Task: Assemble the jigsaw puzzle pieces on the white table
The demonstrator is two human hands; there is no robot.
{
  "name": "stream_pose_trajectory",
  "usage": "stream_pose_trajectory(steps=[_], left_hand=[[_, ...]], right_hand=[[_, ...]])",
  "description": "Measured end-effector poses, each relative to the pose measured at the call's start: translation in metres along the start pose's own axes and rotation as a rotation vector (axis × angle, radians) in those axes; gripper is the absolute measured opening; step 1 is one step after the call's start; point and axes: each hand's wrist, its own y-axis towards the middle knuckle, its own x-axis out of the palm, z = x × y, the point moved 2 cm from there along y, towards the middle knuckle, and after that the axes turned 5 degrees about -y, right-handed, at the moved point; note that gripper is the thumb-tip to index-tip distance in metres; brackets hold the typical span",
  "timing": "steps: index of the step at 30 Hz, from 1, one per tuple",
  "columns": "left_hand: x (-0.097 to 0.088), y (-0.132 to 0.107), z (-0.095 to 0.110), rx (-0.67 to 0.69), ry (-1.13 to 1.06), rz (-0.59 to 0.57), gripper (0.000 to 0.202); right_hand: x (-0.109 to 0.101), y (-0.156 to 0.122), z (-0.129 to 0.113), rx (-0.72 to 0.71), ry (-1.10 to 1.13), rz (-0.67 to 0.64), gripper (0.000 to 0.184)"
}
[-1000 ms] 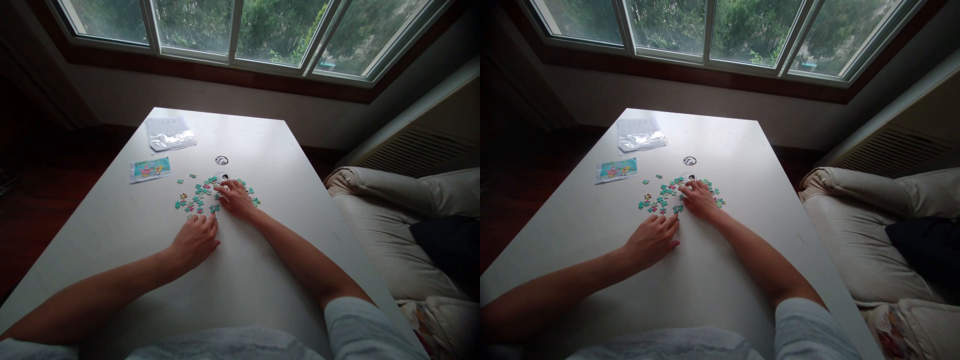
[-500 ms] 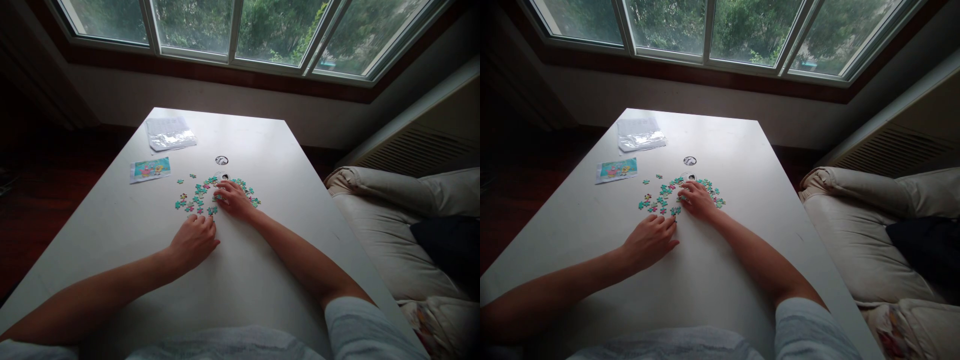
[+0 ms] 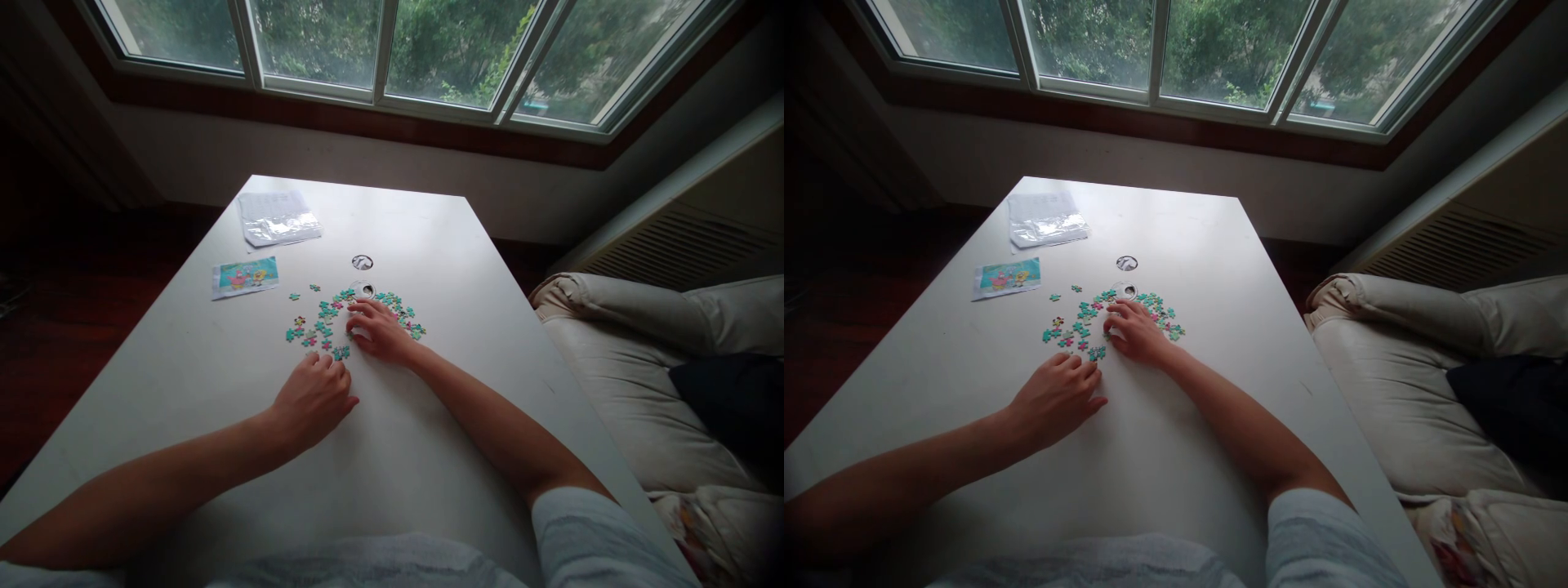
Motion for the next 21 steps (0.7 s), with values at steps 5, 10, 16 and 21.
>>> stream_pose_trajectory(steps=[5,10,16,21], left_hand=[[0.0008,-0.0003,-0.0012,-0.034,0.017,0.024,0.034],[0.0072,0.0008,-0.0020,-0.054,0.042,-0.013,0.042],[0.0061,0.0003,-0.0007,-0.061,0.030,-0.067,0.041],[0.0056,0.0004,-0.0011,-0.051,0.023,-0.064,0.040]], right_hand=[[-0.0008,-0.0013,-0.0023,0.013,0.017,0.018,0.027],[-0.0039,-0.0012,-0.0071,0.035,-0.011,0.038,0.015],[-0.0032,-0.0009,-0.0100,0.021,-0.050,0.014,0.014],[-0.0016,-0.0010,-0.0087,0.046,-0.053,0.037,0.018]])
